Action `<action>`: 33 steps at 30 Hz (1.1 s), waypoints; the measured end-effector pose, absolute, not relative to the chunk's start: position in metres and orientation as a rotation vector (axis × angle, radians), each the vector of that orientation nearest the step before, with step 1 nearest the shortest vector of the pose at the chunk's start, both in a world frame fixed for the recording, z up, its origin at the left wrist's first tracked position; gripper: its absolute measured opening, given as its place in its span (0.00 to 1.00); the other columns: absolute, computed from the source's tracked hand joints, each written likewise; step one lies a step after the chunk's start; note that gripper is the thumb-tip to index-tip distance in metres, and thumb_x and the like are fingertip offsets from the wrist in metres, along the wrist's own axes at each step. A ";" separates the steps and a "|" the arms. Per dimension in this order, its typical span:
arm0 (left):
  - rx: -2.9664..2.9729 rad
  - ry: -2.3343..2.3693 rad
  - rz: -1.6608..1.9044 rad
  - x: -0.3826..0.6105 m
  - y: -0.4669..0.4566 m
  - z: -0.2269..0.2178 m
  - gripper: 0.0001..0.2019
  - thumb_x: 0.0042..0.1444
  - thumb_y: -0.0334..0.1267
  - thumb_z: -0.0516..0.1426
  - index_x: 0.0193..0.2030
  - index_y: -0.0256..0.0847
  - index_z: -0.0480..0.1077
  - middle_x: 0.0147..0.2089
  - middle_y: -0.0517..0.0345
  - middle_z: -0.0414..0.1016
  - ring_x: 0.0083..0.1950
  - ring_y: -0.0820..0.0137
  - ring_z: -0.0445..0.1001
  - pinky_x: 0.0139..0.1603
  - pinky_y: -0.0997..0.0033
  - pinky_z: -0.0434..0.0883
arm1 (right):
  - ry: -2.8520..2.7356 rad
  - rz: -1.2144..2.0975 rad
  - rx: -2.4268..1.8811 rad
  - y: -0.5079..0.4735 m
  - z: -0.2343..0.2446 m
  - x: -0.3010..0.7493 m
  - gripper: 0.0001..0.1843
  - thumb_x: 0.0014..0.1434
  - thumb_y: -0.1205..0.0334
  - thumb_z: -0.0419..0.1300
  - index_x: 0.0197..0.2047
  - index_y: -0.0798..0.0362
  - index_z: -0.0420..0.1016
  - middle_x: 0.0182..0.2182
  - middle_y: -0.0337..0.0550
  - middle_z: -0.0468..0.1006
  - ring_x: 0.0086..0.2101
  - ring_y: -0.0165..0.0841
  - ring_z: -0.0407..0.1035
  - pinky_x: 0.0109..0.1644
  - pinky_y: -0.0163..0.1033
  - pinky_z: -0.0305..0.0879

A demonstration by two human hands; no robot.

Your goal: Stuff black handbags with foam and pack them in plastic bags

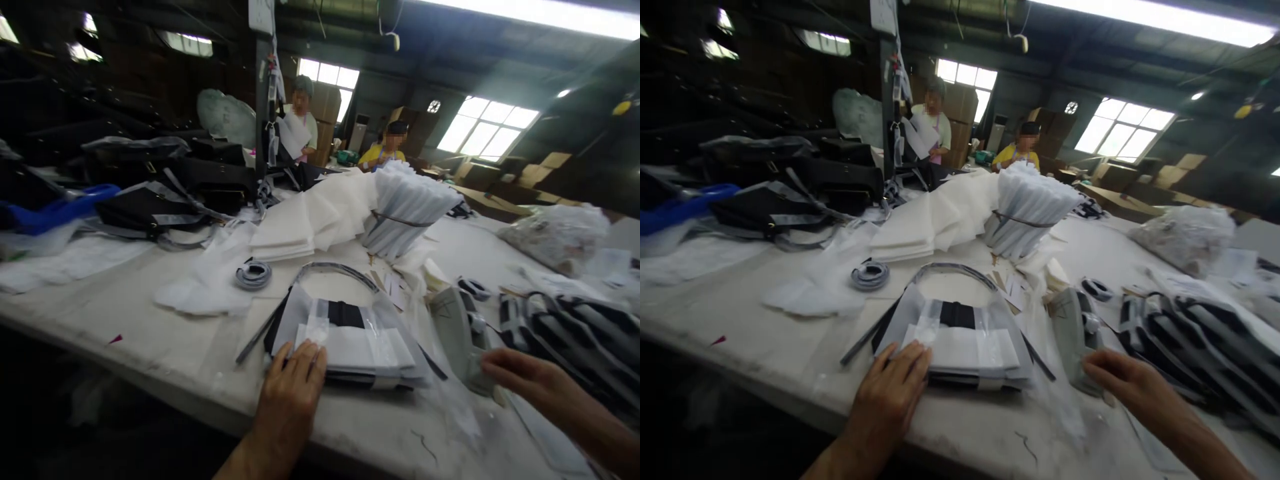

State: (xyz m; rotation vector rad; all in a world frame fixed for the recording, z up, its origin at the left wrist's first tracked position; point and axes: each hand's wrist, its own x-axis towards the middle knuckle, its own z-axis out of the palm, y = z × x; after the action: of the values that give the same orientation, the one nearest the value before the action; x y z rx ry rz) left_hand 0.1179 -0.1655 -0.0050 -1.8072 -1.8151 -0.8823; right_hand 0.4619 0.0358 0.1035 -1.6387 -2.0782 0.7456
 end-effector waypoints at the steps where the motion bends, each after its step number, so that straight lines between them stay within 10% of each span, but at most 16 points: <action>1: -1.805 -1.819 -0.894 0.119 -0.166 -0.006 0.16 0.65 0.29 0.49 0.55 0.39 0.71 0.53 0.51 0.78 0.57 0.64 0.73 0.65 0.56 0.60 | -2.234 0.844 -1.546 0.033 0.116 0.433 0.14 0.39 0.45 0.68 0.24 0.47 0.81 0.25 0.48 0.79 0.28 0.43 0.72 0.31 0.41 0.68; 5: -1.800 -1.837 -0.929 0.122 -0.168 -0.007 0.16 0.64 0.28 0.51 0.56 0.38 0.70 0.52 0.51 0.77 0.58 0.63 0.72 0.65 0.55 0.60 | -2.813 0.808 -0.943 0.016 0.155 0.302 0.08 0.55 0.55 0.61 0.28 0.47 0.79 0.27 0.40 0.78 0.30 0.35 0.70 0.36 0.37 0.64; 13: -1.766 -1.820 -1.022 0.123 -0.167 -0.004 0.18 0.64 0.25 0.47 0.54 0.37 0.72 0.51 0.51 0.78 0.58 0.64 0.72 0.67 0.56 0.58 | -3.541 0.319 -0.185 0.014 0.133 0.150 0.04 0.48 0.66 0.70 0.29 0.49 0.81 0.22 0.34 0.77 0.24 0.30 0.67 0.29 0.35 0.54; 22: -1.809 -1.805 -1.121 0.120 -0.167 -0.008 0.19 0.66 0.27 0.44 0.54 0.35 0.73 0.51 0.50 0.78 0.58 0.64 0.72 0.69 0.57 0.55 | -3.562 -0.440 0.410 0.024 0.103 0.105 0.18 0.42 0.50 0.75 0.18 0.50 0.73 0.21 0.38 0.76 0.28 0.34 0.66 0.40 0.40 0.54; 33: -1.806 -1.791 -1.111 0.119 -0.169 -0.008 0.18 0.67 0.28 0.44 0.55 0.36 0.72 0.51 0.52 0.78 0.58 0.64 0.73 0.68 0.57 0.56 | -3.051 -0.248 -0.233 0.092 0.129 0.147 0.38 0.48 0.42 0.71 0.57 0.54 0.70 0.50 0.54 0.76 0.49 0.47 0.68 0.55 0.49 0.57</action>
State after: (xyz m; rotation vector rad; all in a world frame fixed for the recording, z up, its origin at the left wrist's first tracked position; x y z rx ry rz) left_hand 0.1190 -0.1685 -0.0076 -1.8062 -1.7909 -1.1110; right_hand 0.1474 0.0917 0.1289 -0.2327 -3.0514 -0.2484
